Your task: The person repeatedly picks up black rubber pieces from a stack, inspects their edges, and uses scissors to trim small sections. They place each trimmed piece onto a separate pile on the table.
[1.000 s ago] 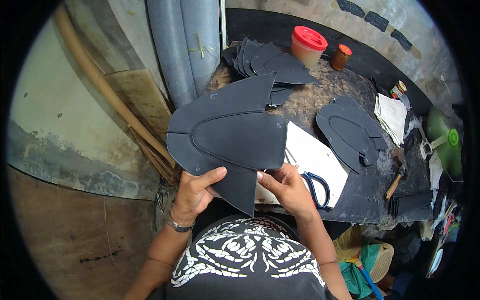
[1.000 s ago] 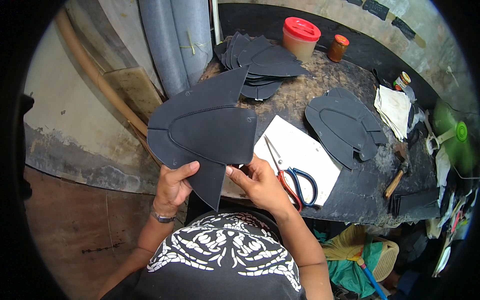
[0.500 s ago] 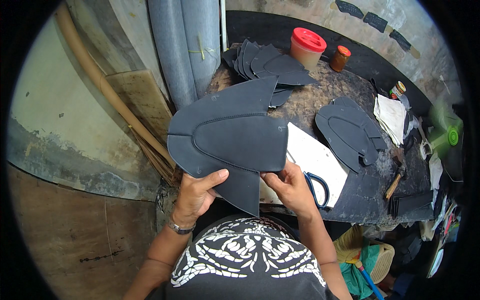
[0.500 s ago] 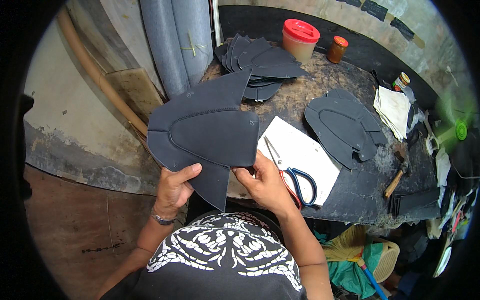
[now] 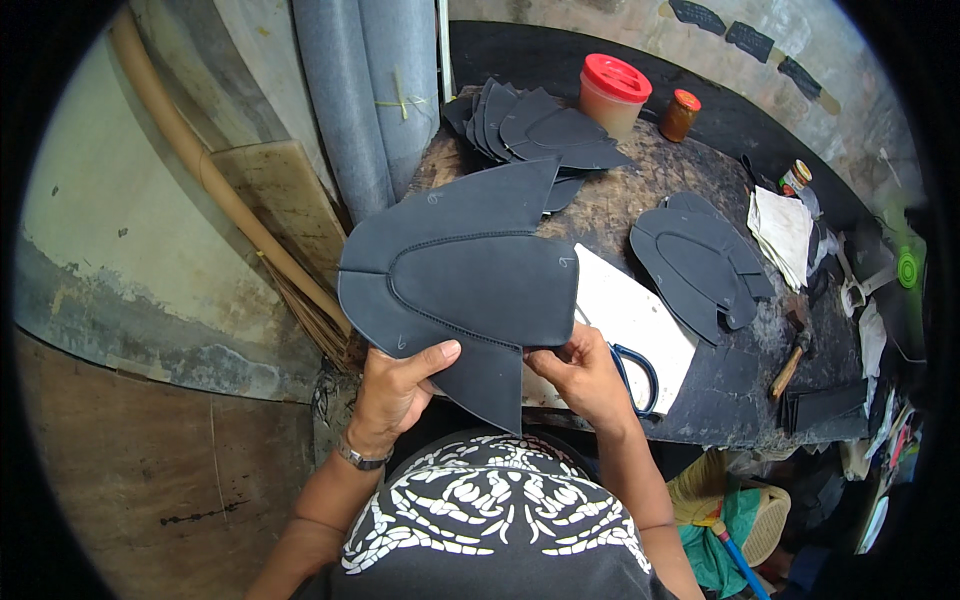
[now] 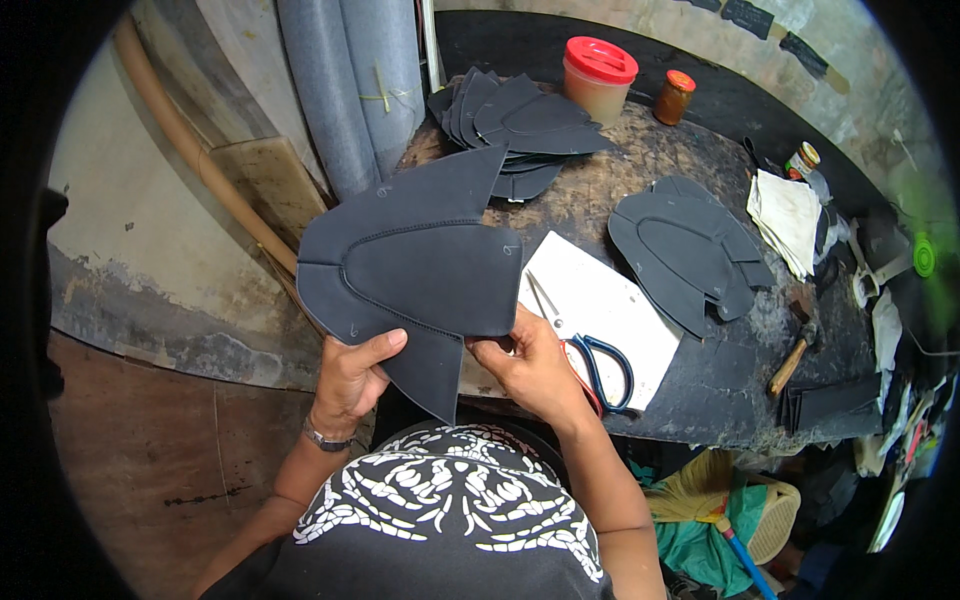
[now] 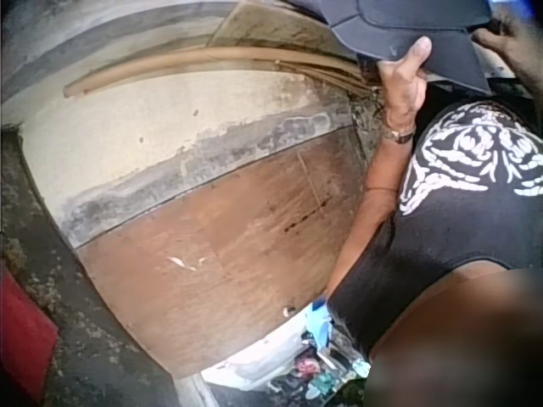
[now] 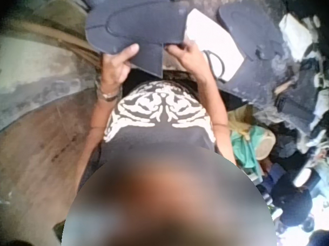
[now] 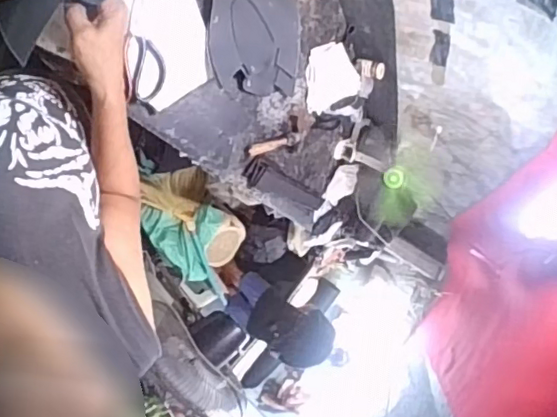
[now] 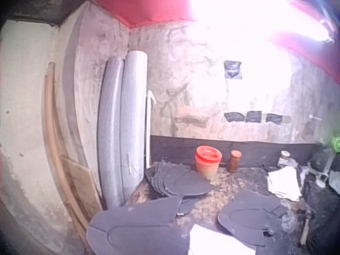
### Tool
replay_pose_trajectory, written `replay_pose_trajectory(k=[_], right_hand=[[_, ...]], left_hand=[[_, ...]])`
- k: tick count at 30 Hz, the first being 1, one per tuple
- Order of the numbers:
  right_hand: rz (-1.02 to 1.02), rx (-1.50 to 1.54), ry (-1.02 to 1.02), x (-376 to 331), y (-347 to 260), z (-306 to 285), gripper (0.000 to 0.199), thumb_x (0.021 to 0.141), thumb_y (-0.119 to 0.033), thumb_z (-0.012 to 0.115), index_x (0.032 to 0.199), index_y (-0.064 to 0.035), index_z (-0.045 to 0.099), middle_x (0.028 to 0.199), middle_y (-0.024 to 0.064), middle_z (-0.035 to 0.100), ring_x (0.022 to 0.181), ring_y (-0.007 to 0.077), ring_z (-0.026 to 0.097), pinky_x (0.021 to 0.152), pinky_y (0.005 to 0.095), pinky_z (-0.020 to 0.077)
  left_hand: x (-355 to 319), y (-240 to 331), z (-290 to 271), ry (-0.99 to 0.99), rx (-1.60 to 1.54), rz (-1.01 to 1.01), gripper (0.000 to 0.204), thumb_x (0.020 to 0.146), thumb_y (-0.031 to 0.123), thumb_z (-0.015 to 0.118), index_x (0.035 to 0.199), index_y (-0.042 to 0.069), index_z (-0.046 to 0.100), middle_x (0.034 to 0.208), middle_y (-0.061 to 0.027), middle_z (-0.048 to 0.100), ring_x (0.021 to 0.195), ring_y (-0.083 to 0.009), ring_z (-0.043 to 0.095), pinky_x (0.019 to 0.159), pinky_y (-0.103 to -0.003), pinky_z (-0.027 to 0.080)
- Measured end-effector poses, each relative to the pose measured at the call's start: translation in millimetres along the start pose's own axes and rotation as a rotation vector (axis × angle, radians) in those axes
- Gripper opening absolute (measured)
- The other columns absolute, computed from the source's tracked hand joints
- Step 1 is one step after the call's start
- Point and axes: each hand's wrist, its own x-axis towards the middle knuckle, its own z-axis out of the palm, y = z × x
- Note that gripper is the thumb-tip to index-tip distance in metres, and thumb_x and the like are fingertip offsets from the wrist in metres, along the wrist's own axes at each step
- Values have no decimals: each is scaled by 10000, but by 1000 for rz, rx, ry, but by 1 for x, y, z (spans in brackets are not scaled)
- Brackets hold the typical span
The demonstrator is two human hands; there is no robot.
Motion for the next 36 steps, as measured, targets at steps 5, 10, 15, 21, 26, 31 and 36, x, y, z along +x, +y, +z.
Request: replay_pose_trajectory(k=[5,10,15,21,26,31,36], right_hand=[[71,302,-77,-3,-2,0,166,854,-79,662,992,9,639,834,6,640,689,55,537,619,188,433],[136,546,-115,-1,3,-1,167,850,-71,662,991,17,641,902,32,648,772,69,564,692,210,451],[-13,131,-32,2,6,1,196,848,-69,660,1026,12,643,1003,43,629,888,88,568,797,231,441],[6,380,-105,0,-2,2,250,830,-30,668,1069,30,629,971,82,659,866,129,602,822,253,466],[106,475,-121,3,1,5,209,839,-68,677,1032,5,643,932,39,651,819,87,572,748,225,453],[113,595,-128,4,8,9,183,838,-46,653,1016,-4,638,897,6,641,781,57,545,713,212,435],[60,173,-1,3,5,7,207,831,-6,601,1037,-3,623,887,-10,625,801,53,542,741,215,430]], left_hand=[[0,0,1,-8,-11,-2,485,795,-100,602,1242,-24,429,1161,-157,544,1046,-233,588,871,-354,543],[1,1,0,-3,-11,-12,468,801,-104,594,1234,-30,434,1154,-160,548,1038,-235,592,867,-359,547],[1,0,-3,5,-51,-61,455,812,-93,582,1238,-22,435,1158,-158,550,1033,-241,599,856,-364,552],[3,-1,-6,13,-119,-137,467,819,-81,571,1257,-23,419,1162,-168,554,1037,-254,606,861,-365,552],[2,-2,-7,17,-95,-101,490,817,-81,563,1275,-51,390,1165,-195,559,1037,-268,614,892,-372,542],[1,-4,-9,19,-123,-134,489,816,-81,565,1274,-49,395,1164,-192,560,1039,-260,612,885,-371,545],[1,-5,-7,51,-89,-128,500,810,-81,573,1278,-24,406,1174,-166,557,1049,-249,603,885,-371,539]])
